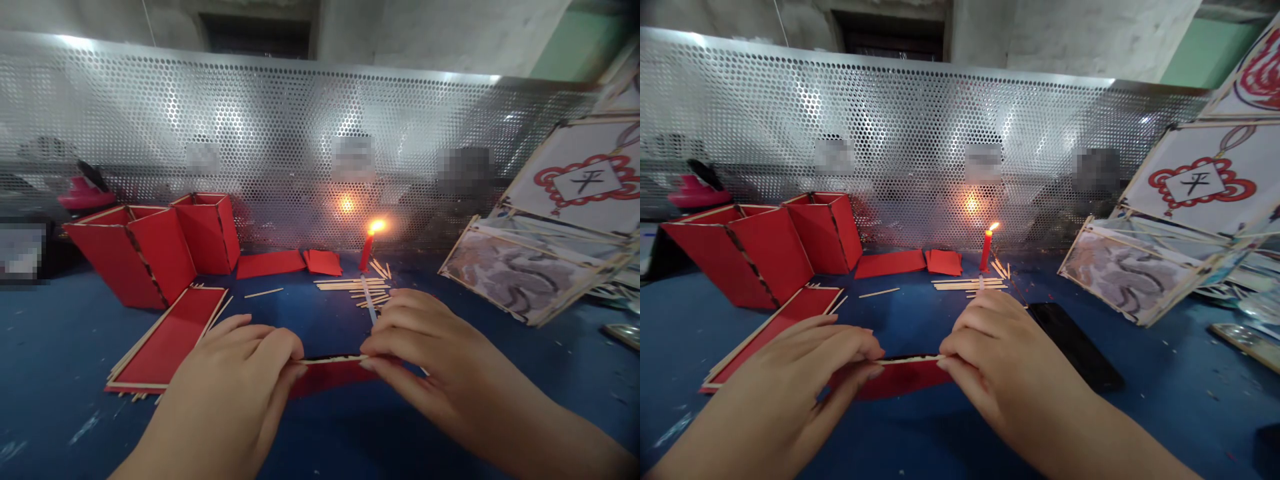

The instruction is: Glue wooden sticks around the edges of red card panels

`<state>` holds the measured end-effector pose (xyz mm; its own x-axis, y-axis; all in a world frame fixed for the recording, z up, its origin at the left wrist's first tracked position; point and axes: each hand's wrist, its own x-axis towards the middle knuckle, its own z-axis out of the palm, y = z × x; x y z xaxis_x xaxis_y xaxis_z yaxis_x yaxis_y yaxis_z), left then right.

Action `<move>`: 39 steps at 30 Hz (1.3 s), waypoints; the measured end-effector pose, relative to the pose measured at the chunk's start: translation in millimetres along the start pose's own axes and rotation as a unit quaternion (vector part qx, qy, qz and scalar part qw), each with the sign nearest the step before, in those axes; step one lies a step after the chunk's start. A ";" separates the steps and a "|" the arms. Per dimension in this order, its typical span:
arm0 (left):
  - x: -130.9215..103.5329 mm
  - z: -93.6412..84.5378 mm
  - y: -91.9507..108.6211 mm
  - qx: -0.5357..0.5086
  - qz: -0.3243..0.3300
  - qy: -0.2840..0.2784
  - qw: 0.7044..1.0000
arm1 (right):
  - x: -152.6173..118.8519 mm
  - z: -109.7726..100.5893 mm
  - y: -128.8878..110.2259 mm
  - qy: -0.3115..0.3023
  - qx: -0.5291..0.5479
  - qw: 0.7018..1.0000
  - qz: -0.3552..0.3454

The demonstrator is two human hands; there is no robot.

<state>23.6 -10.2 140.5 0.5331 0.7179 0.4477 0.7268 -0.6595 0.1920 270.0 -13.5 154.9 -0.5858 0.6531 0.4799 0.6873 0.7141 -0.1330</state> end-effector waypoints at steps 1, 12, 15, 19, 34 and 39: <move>0.1 0.0 0.0 0.010 -0.001 -0.006 1.000 | -0.2 0.0 0.5 0.003 -0.002 1.000 -0.002; 5.6 -8.5 -7.2 0.016 -0.036 -0.079 0.996 | 0.1 -0.9 4.3 -0.031 0.034 0.998 0.044; 8.9 -12.6 -18.5 -0.075 -0.068 -0.112 0.989 | 0.8 -1.5 9.2 -0.061 0.062 0.992 0.097; 14.3 -14.4 -31.7 -0.184 -0.123 -0.053 0.974 | 4.9 -7.0 16.5 -0.071 0.103 0.978 0.168; 19.2 -4.9 -54.8 -0.309 -0.155 -0.134 0.929 | -2.2 19.4 94.5 -0.340 -0.154 0.881 0.291; 17.3 -3.4 -57.1 -0.300 -0.142 -0.137 0.934 | -2.7 29.3 90.7 -0.357 -0.178 0.862 0.314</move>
<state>-10.2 39.0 140.3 0.5059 0.8588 0.0809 0.5264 -0.3816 0.7598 321.4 56.8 116.2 -0.0787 0.9617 -0.2624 0.9786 0.1247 0.1635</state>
